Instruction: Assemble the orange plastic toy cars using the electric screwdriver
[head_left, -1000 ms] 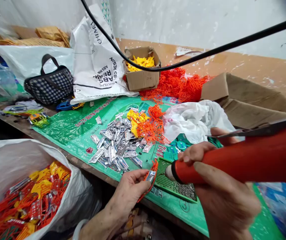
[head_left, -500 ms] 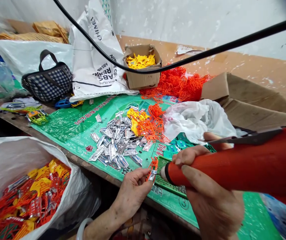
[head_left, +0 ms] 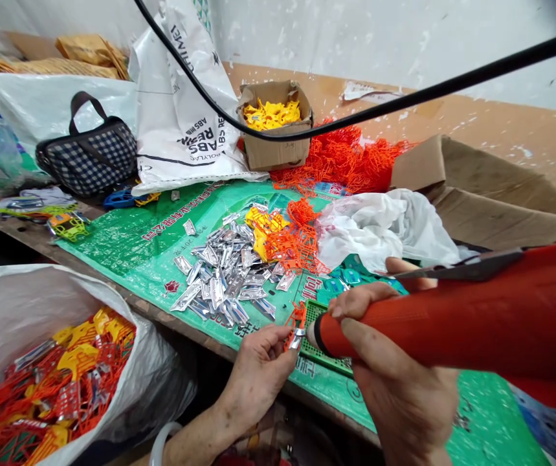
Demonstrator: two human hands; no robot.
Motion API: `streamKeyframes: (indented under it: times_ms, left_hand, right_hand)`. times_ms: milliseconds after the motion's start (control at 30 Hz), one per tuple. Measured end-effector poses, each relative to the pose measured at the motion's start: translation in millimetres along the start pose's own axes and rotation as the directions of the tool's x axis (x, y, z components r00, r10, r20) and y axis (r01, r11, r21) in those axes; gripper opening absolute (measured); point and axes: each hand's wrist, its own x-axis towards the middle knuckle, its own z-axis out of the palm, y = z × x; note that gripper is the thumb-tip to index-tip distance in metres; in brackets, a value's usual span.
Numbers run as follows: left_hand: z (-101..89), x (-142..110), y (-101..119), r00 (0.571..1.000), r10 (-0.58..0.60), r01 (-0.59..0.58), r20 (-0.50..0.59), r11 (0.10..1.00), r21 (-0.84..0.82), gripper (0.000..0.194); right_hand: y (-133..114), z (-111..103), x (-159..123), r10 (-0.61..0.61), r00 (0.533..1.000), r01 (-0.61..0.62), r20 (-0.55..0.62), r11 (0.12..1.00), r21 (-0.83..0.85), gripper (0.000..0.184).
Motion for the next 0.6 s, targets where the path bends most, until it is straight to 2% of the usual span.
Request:
streamKeyframes:
  times_ms: [167,433,600]
  left_hand:
    - [0.0,-0.7,-1.9,0.999,-0.037,0.038,0.019,0.997,-0.074,0.023]
    - [-2.1,2.9,-6.3,0.986,-0.114,0.138,0.118,0.966,-0.220,0.024]
    - [-3.0,4.1,-8.4,0.981,-0.144,0.174,0.129,0.948,-0.268,0.024]
  right_hand:
    - [0.7,-1.1,-1.6,-0.001,1.000,0.001,0.005,1.000,0.013,0.016]
    - [4.1,-1.3,-1.8,0.016,0.999,-0.018,0.030,0.999,0.043,0.024]
    - [7.6,0.5,-1.1,0.015,0.999,-0.018,0.034,0.997,0.070,0.028]
